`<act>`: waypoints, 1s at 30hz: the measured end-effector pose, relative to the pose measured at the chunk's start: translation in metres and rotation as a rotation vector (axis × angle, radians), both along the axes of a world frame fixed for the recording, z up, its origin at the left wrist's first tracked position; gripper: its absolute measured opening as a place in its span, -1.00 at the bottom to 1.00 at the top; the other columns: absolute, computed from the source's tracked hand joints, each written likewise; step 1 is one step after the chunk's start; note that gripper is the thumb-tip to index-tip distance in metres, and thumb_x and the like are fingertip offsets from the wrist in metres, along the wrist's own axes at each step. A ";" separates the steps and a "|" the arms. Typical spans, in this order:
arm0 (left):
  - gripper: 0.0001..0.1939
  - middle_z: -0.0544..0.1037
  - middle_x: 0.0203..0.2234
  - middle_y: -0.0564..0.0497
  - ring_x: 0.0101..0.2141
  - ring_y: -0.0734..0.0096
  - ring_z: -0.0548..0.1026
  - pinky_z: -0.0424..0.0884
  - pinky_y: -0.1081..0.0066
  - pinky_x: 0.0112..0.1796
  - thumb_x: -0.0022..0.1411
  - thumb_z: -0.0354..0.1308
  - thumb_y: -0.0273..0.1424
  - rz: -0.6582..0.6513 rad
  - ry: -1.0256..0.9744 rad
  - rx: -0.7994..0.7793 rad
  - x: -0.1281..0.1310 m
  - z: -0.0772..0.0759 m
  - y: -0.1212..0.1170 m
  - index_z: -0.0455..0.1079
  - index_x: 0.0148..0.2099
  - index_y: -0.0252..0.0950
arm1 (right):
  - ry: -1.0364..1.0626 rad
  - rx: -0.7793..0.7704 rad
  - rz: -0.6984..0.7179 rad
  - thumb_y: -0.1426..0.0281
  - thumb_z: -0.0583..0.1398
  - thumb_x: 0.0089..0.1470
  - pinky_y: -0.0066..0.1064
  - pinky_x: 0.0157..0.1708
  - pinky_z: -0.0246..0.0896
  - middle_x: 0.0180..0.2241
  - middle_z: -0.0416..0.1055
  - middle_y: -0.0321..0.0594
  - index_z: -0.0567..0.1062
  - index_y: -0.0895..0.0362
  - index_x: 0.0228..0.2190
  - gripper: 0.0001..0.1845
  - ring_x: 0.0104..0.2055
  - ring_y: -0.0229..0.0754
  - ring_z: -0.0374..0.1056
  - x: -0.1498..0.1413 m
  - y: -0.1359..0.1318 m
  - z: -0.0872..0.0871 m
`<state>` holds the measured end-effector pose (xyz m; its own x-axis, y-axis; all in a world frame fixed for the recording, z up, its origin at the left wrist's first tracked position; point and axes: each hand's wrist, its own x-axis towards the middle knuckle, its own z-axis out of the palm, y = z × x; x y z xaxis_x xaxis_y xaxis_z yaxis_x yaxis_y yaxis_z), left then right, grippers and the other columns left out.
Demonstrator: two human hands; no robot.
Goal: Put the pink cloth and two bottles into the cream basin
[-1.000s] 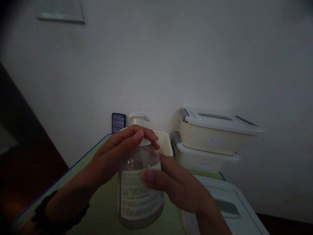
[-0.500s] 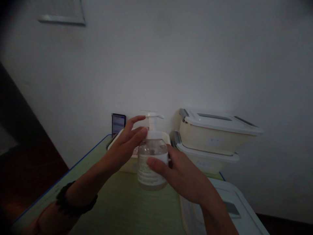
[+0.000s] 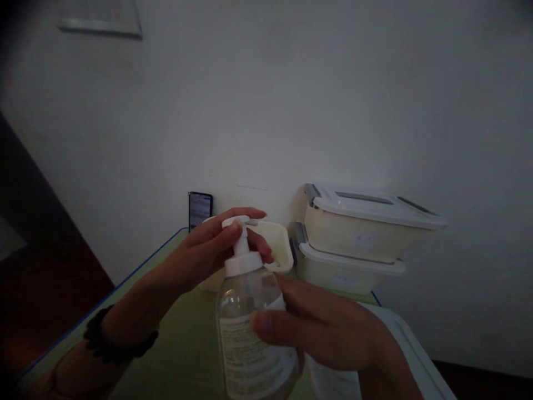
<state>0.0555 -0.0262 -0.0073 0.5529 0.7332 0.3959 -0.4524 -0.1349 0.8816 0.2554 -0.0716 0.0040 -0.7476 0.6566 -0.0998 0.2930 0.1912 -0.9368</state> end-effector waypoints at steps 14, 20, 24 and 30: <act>-0.80 0.54 -0.48 0.04 -0.44 0.40 0.53 0.44 0.45 -0.44 0.30 0.02 -0.28 0.138 -0.081 0.030 0.006 0.007 -0.011 0.22 -0.09 -0.26 | 0.152 -0.100 -0.026 -0.01 0.09 0.09 -0.58 -0.63 0.02 -0.58 0.06 -0.40 0.45 0.10 -0.19 -0.53 -0.60 -0.38 -0.05 -0.011 -0.003 -0.004; -0.81 0.51 -0.54 0.07 -0.51 0.43 0.51 0.41 0.49 -0.51 0.30 -0.01 -0.26 0.243 -0.060 0.016 0.009 0.009 -0.014 0.19 -0.12 -0.26 | 0.190 -0.334 -0.032 -0.04 0.13 0.04 -0.63 -0.67 -0.06 -0.54 0.08 -0.41 0.44 0.08 -0.23 -0.53 -0.60 -0.43 -0.06 -0.016 -0.002 -0.012; -0.82 0.50 -0.54 0.08 -0.50 0.42 0.51 0.43 0.46 -0.49 0.30 -0.01 -0.27 0.247 -0.063 0.013 0.010 0.009 -0.014 0.18 -0.12 -0.25 | 0.181 -0.345 -0.059 -0.01 0.14 0.05 -0.61 -0.60 0.06 -0.53 0.08 -0.40 0.45 0.07 -0.18 -0.54 -0.57 -0.40 -0.02 -0.014 -0.002 -0.011; -0.82 0.51 -0.54 0.08 -0.51 0.42 0.51 0.42 0.47 -0.50 0.30 -0.01 -0.26 0.277 -0.041 0.043 0.010 0.009 -0.015 0.20 -0.13 -0.25 | 0.178 -0.340 -0.065 -0.02 0.12 0.06 -0.55 -0.55 0.16 -0.53 0.04 -0.40 0.42 0.05 -0.12 -0.51 -0.55 -0.37 0.00 -0.014 -0.002 -0.013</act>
<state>0.0651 -0.0412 0.0014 0.3166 0.8360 0.4481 -0.4280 -0.2957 0.8540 0.2413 -0.0737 -0.0085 -0.7309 0.6547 -0.1926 0.1216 -0.1527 -0.9808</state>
